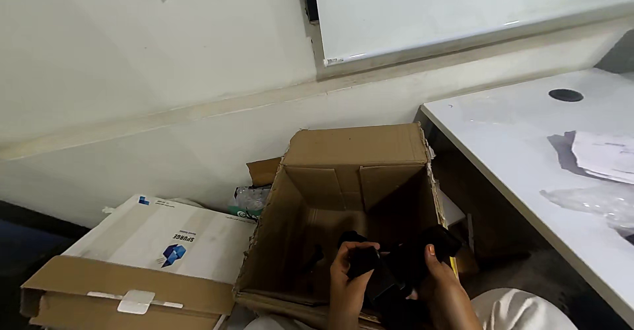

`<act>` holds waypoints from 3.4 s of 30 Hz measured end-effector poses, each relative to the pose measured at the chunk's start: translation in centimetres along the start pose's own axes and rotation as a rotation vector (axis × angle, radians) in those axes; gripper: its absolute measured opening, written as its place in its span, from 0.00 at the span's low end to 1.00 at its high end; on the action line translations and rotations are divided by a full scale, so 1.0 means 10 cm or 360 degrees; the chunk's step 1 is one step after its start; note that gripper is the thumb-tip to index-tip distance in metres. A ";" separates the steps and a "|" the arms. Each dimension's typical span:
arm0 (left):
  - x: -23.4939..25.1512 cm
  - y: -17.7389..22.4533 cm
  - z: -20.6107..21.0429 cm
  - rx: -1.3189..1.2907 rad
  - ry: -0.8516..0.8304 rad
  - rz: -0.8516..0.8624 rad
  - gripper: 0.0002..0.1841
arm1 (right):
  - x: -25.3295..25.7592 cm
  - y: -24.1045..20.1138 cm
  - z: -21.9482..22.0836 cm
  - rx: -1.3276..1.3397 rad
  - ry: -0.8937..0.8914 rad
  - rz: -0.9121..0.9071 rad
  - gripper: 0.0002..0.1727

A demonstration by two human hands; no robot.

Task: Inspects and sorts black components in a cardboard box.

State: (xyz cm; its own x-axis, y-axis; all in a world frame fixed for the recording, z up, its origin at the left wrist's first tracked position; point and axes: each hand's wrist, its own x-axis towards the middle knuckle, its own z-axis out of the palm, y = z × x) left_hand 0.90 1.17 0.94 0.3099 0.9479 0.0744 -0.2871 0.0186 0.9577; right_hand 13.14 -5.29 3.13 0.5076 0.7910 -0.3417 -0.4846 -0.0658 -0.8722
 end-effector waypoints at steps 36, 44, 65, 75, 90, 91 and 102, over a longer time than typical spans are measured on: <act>0.01 0.03 -0.01 -0.0160 -0.0082 -0.0342 0.14 | 0.04 0.05 -0.14 -0.0246 -0.0430 0.0069 0.23; 0.02 -0.18 -0.05 0.0191 -0.0306 0.0425 0.13 | 0.07 0.15 -0.13 -0.0299 -0.0269 -0.0291 0.25; 0.03 -0.18 -0.11 0.0372 -0.0701 0.0463 0.22 | 0.09 0.15 -0.13 -0.0079 0.0011 -0.0341 0.19; -0.01 0.02 -0.13 0.0011 -0.0533 -0.0277 0.25 | 0.11 0.18 -0.13 -0.0124 -0.0015 -0.0287 0.15; -0.01 0.05 -0.02 0.0038 0.0071 -0.0185 0.12 | 0.05 0.07 -0.12 -0.0571 -0.0274 -0.0060 0.21; -0.01 0.05 -0.01 0.0016 0.0158 -0.0200 0.13 | 0.05 0.08 -0.13 -0.0587 -0.0350 -0.0060 0.23; 0.02 -0.04 -0.03 0.0063 0.0104 -0.0086 0.20 | 0.11 0.24 -0.17 -0.0404 -0.0588 -0.0799 0.20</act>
State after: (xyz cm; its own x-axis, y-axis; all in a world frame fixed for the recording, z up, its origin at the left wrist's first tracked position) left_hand 0.82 1.45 0.54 0.2636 0.9646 0.0055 -0.2353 0.0587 0.9701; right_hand 13.77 -5.65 0.05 0.3284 0.9162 0.2299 -0.0478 0.2592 -0.9646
